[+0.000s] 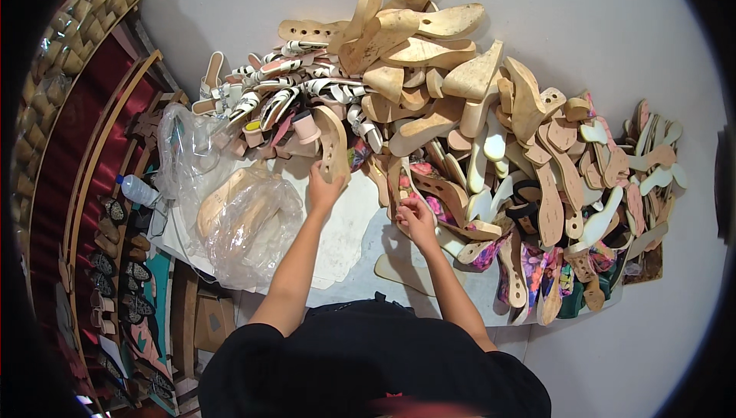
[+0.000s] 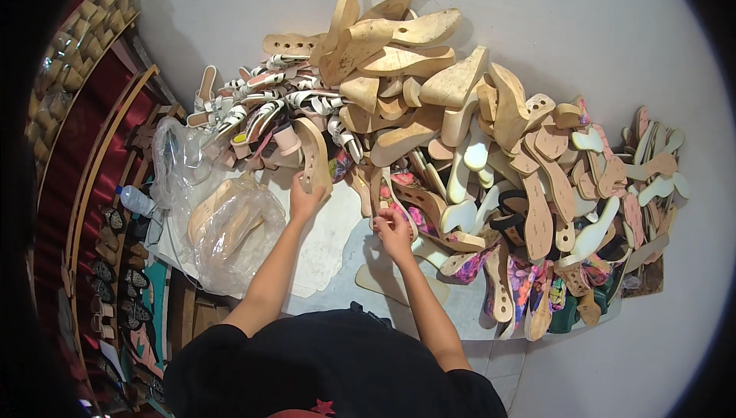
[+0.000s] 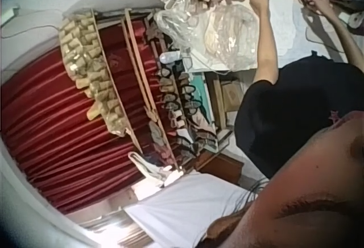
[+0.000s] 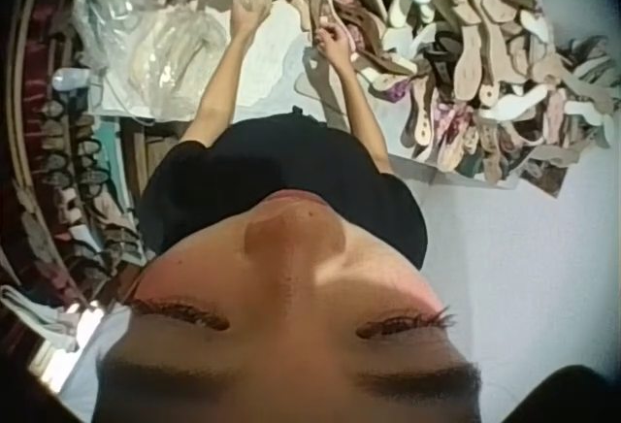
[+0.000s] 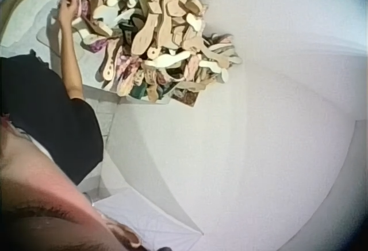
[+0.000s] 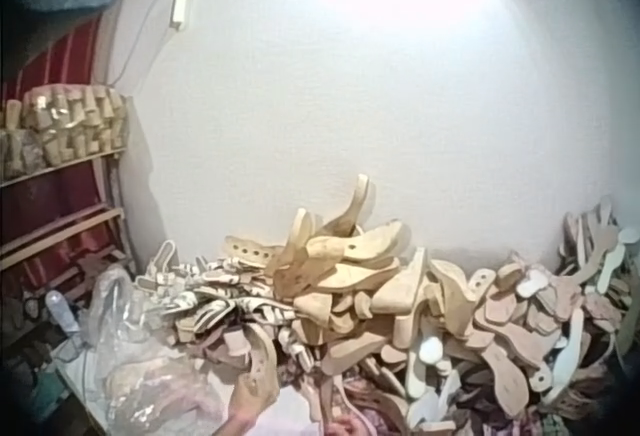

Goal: Organizing and bagging wooden shoe lasts for storage or production.

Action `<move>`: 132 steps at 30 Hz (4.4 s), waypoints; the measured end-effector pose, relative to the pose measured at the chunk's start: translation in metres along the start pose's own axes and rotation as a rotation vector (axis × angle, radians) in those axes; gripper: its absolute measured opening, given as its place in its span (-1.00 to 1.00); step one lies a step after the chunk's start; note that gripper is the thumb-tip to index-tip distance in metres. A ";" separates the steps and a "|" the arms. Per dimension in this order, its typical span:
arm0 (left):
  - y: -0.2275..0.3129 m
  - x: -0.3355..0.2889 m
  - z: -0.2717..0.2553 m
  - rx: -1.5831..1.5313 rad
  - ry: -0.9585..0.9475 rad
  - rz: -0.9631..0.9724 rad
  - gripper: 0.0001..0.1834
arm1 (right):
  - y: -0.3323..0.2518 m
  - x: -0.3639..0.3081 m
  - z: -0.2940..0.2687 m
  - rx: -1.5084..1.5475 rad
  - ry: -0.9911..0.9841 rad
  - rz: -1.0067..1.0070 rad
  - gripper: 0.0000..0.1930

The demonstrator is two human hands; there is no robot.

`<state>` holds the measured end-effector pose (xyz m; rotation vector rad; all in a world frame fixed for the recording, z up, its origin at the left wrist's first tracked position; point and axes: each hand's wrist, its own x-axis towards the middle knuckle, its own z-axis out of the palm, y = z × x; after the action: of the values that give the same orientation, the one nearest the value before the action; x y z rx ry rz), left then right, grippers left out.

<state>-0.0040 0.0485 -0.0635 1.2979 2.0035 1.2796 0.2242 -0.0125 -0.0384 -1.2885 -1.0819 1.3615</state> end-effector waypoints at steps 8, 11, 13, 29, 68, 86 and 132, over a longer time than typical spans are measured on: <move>-0.018 -0.052 0.030 -0.715 -0.234 -0.283 -0.46 | -0.088 -0.001 0.010 -0.151 -0.303 -0.265 -0.76; 0.005 -0.071 0.017 -1.020 -0.438 -0.486 -0.64 | -0.144 0.008 0.007 -0.219 -0.332 -0.396 -0.72; -0.005 -0.076 0.009 -1.054 -0.564 -0.470 -0.65 | -0.180 0.023 0.014 -0.333 -0.257 -0.451 -0.66; -0.014 -0.077 0.049 -1.450 -0.327 -0.963 -0.55 | -0.279 0.209 0.085 -1.441 0.124 -1.102 -0.43; 0.073 -0.108 -0.047 -1.465 -0.404 -0.663 -0.27 | -0.109 -0.038 0.040 -0.246 -0.046 -0.528 -0.58; 0.038 -0.099 -0.063 -1.533 -0.256 -0.481 -0.24 | -0.096 -0.090 0.016 -0.475 -0.044 -0.447 -0.58; 0.037 -0.115 -0.047 -0.926 -0.279 -0.324 -0.36 | -0.093 -0.080 0.020 -0.807 -0.625 -0.244 -0.10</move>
<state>0.0326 -0.0690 -0.0223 0.6186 1.1061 1.4758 0.2101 -0.0753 0.0676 -1.2119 -2.3077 1.1945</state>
